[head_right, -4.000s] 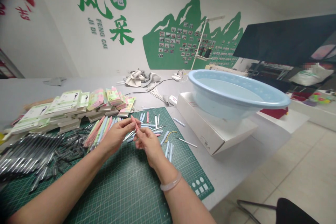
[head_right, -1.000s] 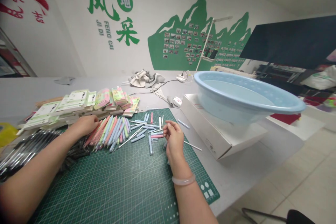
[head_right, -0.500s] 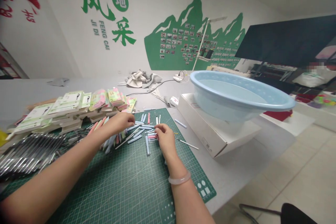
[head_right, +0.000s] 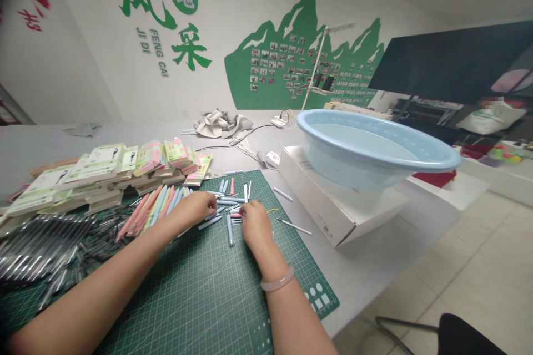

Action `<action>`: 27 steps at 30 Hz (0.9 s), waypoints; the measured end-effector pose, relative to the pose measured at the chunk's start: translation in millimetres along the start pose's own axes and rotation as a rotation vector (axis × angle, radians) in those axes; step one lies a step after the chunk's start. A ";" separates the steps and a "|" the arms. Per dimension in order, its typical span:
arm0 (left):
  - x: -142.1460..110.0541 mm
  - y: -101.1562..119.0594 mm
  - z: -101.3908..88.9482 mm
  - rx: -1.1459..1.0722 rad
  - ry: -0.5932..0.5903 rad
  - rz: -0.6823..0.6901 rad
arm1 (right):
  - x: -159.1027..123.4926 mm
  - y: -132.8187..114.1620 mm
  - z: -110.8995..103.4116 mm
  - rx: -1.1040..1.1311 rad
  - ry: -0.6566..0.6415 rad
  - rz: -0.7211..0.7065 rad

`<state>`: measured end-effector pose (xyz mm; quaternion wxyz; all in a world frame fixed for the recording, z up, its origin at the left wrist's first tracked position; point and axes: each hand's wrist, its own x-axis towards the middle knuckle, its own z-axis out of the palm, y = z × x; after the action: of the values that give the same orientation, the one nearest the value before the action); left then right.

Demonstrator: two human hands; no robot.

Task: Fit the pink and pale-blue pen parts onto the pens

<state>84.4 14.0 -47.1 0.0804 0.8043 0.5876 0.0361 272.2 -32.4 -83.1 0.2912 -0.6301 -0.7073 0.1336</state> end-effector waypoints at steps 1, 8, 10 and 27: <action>-1.6 1.4 0.8 0.004 0.005 -0.006 | 0.3 -0.8 0.2 0.006 -0.002 0.003; -6.2 5.4 -10.1 -0.105 0.114 -0.011 | 1.7 -7.7 0.5 0.240 0.099 -0.001; -7.7 3.8 -15.1 -0.200 0.133 0.035 | 2.1 -7.3 -0.2 0.314 0.083 0.021; 1.3 -30.3 -22.8 -0.018 0.075 -0.095 | 2.4 -3.5 0.6 -0.111 -0.014 -0.085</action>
<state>52.9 26.1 -29.9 0.0672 0.7730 0.6273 0.0674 269.0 -30.6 -81.0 0.2560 -0.6136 -0.7419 0.0861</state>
